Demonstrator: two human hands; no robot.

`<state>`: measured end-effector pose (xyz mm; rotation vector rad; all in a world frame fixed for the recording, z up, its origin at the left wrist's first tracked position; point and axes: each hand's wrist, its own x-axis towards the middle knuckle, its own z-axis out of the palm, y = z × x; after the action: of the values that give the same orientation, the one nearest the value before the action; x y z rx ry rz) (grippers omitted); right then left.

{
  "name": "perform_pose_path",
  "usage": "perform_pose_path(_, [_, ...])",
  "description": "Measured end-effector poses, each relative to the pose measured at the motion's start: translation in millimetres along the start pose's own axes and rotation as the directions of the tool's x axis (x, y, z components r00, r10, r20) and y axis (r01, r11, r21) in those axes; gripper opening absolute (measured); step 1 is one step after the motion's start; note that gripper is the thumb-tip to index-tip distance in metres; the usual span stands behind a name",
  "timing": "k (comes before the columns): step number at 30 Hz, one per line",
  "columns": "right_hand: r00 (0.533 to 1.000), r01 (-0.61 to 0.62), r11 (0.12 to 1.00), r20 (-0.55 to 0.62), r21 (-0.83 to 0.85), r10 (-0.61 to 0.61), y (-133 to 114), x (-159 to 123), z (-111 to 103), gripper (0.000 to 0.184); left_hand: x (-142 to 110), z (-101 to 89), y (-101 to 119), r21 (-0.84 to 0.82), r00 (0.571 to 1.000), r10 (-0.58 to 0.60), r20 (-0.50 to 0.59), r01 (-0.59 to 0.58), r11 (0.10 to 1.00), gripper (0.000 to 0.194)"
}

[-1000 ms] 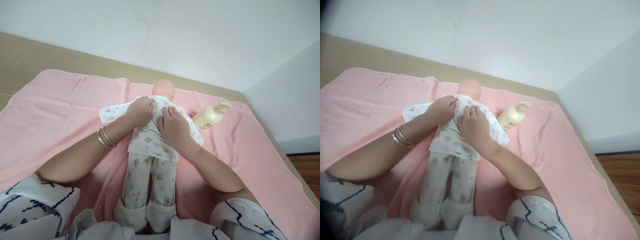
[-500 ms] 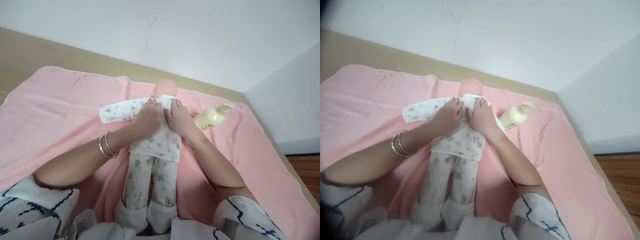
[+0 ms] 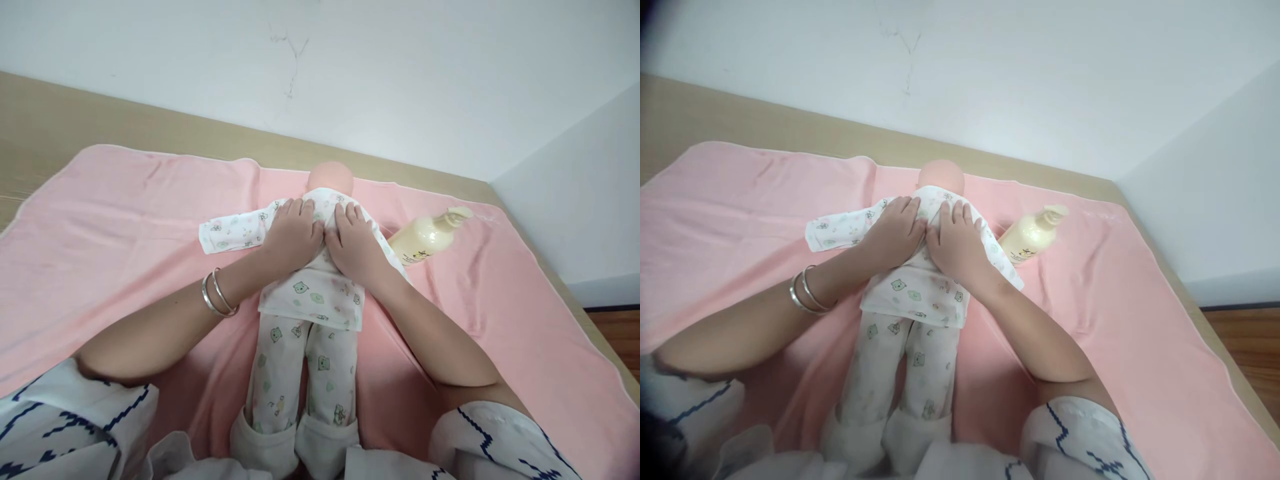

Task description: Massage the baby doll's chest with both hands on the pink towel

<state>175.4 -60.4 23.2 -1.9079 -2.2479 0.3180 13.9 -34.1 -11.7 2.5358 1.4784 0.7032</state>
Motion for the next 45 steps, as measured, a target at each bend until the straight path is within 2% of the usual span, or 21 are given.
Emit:
perform_pose_path(2, [0.998, -0.06, 0.998, -0.005, -0.01, 0.06, 6, 11, 2, 0.069, -5, -7.2, 15, -0.001, 0.997, -0.072, 0.031, 0.072, 0.997, 0.053])
perform_pose_path(6, [0.999, -0.055, 0.997, -0.002, -0.054, 0.055, 8, 15, 1, 0.069, -8, -18.6, 30, -0.083, 0.994, -0.072, 0.076, 0.078, 0.993, 0.049])
perform_pose_path(12, [0.989, 0.135, 0.987, -0.046, -0.093, -0.139, -15, -22, 2, 0.063, 13, -12.1, 3, -0.199, 0.989, -0.126, 0.077, 0.139, 0.97, 0.033])
perform_pose_path(15, [0.985, 0.168, 0.985, -0.038, -0.046, -0.169, -21, -32, 5, 0.061, 18, -1.7, -8, -0.17, 0.988, -0.147, 0.038, 0.152, 0.974, 0.034])
perform_pose_path(20, [0.993, 0.111, 0.987, -0.046, 0.12, -0.106, -4, -6, 10, 0.064, 12, 13.2, -7, -0.192, 0.972, -0.218, -0.082, 0.199, 0.961, 0.05])
perform_pose_path(23, [0.992, 0.109, 0.975, -0.08, 0.192, -0.095, 8, 7, 10, 0.064, 10, 16.0, -5, -0.23, 0.963, -0.254, -0.095, 0.227, 0.946, 0.057])
perform_pose_path(25, [0.982, 0.145, 0.961, -0.15, 0.236, -0.112, 13, 6, 8, 0.062, 10, 15.8, -5, -0.246, 0.96, -0.267, -0.084, 0.239, 0.939, 0.057])
perform_pose_path(27, [0.937, 0.246, 0.941, -0.306, 0.234, -0.169, 13, -3, 3, 0.059, 10, 15.0, -5, -0.26, 0.957, -0.278, -0.076, 0.251, 0.932, 0.055])
perform_pose_path(30, [0.79, 0.397, 0.906, -0.558, 0.148, -0.256, 10, -18, -2, 0.054, 10, 13.7, -4, -0.277, 0.948, -0.309, -0.073, 0.279, 0.919, 0.052])
perform_pose_path(31, [0.765, 0.411, 0.901, -0.592, 0.142, -0.256, 9, -21, -3, 0.053, 9, 13.3, -3, -0.281, 0.945, -0.318, -0.073, 0.287, 0.916, 0.051])
perform_pose_path(32, [0.774, 0.404, 0.901, -0.584, 0.161, -0.243, 8, -22, -2, 0.054, 9, 13.0, -2, -0.282, 0.943, -0.324, -0.071, 0.292, 0.914, 0.05])
perform_pose_path(33, [0.815, 0.377, 0.906, -0.536, 0.196, -0.223, 6, -22, 0, 0.055, 9, 12.6, -2, -0.281, 0.943, -0.325, -0.069, 0.294, 0.914, 0.05])
perform_pose_path(35, [0.92, 0.286, 0.925, -0.343, 0.25, -0.192, 3, -17, 6, 0.059, 8, 12.1, 0, -0.276, 0.944, -0.322, -0.068, 0.292, 0.916, 0.051])
perform_pose_path(36, [0.953, 0.244, 0.937, -0.24, 0.249, -0.184, 2, -14, 9, 0.06, 8, 11.9, 0, -0.275, 0.944, -0.322, -0.07, 0.292, 0.916, 0.052])
perform_pose_path(38, [0.976, 0.208, 0.953, -0.107, 0.221, -0.188, 0, -10, 11, 0.061, 8, 11.5, 0, -0.278, 0.943, -0.324, -0.075, 0.292, 0.915, 0.054])
perform_pose_path(39, [0.977, 0.212, 0.953, -0.086, 0.216, -0.197, 0, -10, 10, 0.06, 7, 11.3, 0, -0.28, 0.943, -0.324, -0.074, 0.292, 0.914, 0.055])
perform_pose_path(40, [0.973, 0.225, 0.949, -0.094, 0.22, -0.209, 0, -11, 8, 0.06, 8, 11.0, 0, -0.283, 0.944, -0.323, -0.069, 0.292, 0.914, 0.055])
perform_pose_path(42, [0.955, 0.272, 0.934, -0.181, 0.233, -0.233, 2, -14, 2, 0.058, 8, 10.5, 0, -0.287, 0.945, -0.321, -0.056, 0.293, 0.912, 0.055])
perform_pose_path(45, [0.878, 0.348, 0.917, -0.411, 0.196, -0.245, 10, -17, 1, 0.058, 9, 9.7, 0, -0.295, 0.942, -0.332, -0.042, 0.305, 0.905, 0.054])
